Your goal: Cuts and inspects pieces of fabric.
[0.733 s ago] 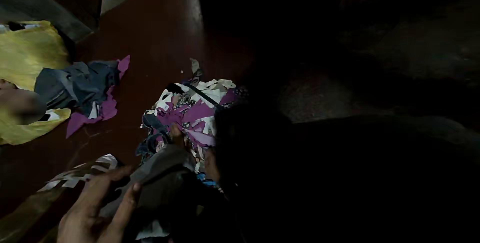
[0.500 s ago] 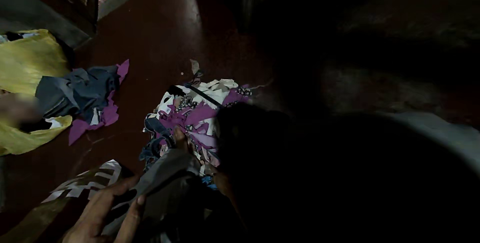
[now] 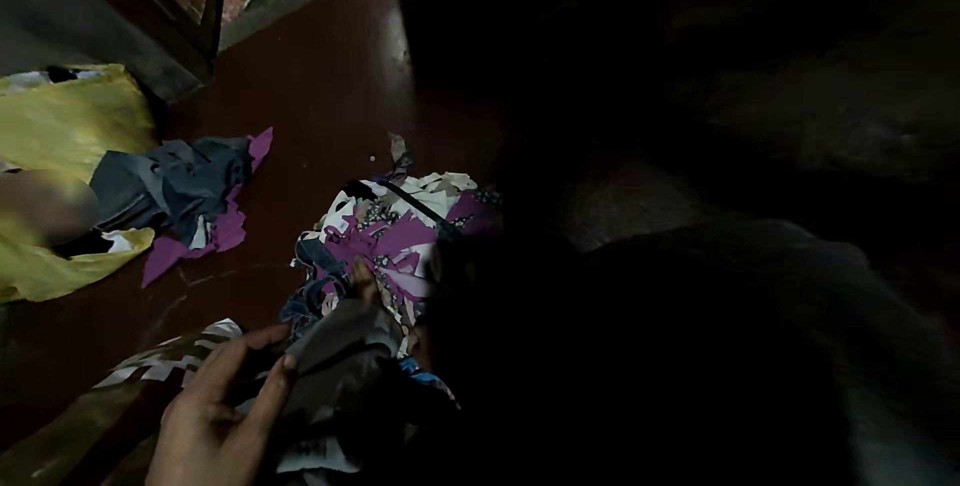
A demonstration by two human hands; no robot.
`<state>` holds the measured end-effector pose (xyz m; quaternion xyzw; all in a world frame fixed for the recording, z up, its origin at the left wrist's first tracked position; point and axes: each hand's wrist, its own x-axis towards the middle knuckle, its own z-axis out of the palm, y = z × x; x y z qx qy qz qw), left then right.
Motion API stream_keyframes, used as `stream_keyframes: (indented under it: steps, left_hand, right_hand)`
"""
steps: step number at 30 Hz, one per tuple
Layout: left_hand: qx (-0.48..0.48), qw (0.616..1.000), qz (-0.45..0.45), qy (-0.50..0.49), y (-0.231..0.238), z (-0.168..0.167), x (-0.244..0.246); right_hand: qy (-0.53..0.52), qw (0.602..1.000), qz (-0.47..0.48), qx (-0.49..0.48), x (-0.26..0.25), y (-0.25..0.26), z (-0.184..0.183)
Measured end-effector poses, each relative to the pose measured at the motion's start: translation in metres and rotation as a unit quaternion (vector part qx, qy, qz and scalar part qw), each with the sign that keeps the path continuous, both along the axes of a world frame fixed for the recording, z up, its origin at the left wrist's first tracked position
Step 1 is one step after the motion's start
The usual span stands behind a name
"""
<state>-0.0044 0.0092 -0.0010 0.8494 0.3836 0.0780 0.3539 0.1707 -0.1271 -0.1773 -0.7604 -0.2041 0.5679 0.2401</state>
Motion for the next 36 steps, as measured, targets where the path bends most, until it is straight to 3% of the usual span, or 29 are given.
stream_keyframes:
  steps: [2, 3, 4, 7, 10, 15, 17, 19, 22, 24, 28, 31, 36]
  left_hand:
    - [0.016, 1.000, 0.005, 0.001, 0.000, -0.002, 0.000]
    - [0.024, 1.000, 0.007, -0.005, 0.001, -0.004, 0.000]
    - [0.035, 0.999, 0.008, -0.011, 0.000, -0.007, 0.000]
    - [0.079, 0.997, 0.007, -0.017, -0.003, -0.015, -0.002]
    - [0.113, 0.994, 0.004, -0.012, -0.007, -0.017, -0.002]
    - [0.062, 0.996, 0.007, -0.071, -0.010, -0.010, 0.001]
    - [0.003, 0.994, 0.011, -0.111, -0.012, -0.005, 0.001]
    - [-0.119, 0.978, 0.024, -0.169, -0.018, 0.003, 0.004]
    - [-0.322, 0.900, 0.082, -0.282, -0.038, 0.018, 0.009]
    - [-0.363, 0.861, 0.074, -0.348, -0.052, 0.025, 0.009]
    - [-0.242, 0.907, 0.013, -0.343, -0.071, 0.022, 0.013]
    - [-0.137, 0.939, 0.033, -0.314, -0.081, 0.018, 0.023]
    - [-0.095, 0.916, 0.112, -0.374, -0.091, 0.020, 0.024]
  right_hand:
    - [-0.053, 0.997, 0.008, 0.052, -0.020, 0.011, -0.091]
    - [-0.079, 0.993, -0.004, 0.086, -0.021, 0.017, -0.118]
    - [-0.089, 0.992, 0.001, 0.091, -0.014, 0.022, -0.120]
    - [-0.009, 0.994, 0.081, 0.071, 0.023, 0.034, -0.033]
    - [0.058, 0.968, 0.154, 0.189, 0.046, 0.046, 0.022]
    - [0.033, 0.922, 0.243, 0.300, 0.065, 0.051, 0.125]
    - [0.063, 0.905, 0.240, 0.347, 0.071, 0.044, 0.163]
    - [0.111, 0.890, 0.222, 0.382, 0.073, 0.034, 0.196]
    - [0.123, 0.875, 0.203, 0.423, 0.073, 0.026, 0.231]
    - [0.115, 0.873, 0.200, 0.430, 0.072, 0.021, 0.252]
    - [0.108, 0.885, 0.178, 0.416, 0.060, 0.003, 0.290]
    - [0.081, 0.877, 0.190, 0.434, 0.052, -0.013, 0.309]
    - [-0.069, 0.846, 0.275, 0.453, 0.051, -0.056, 0.317]
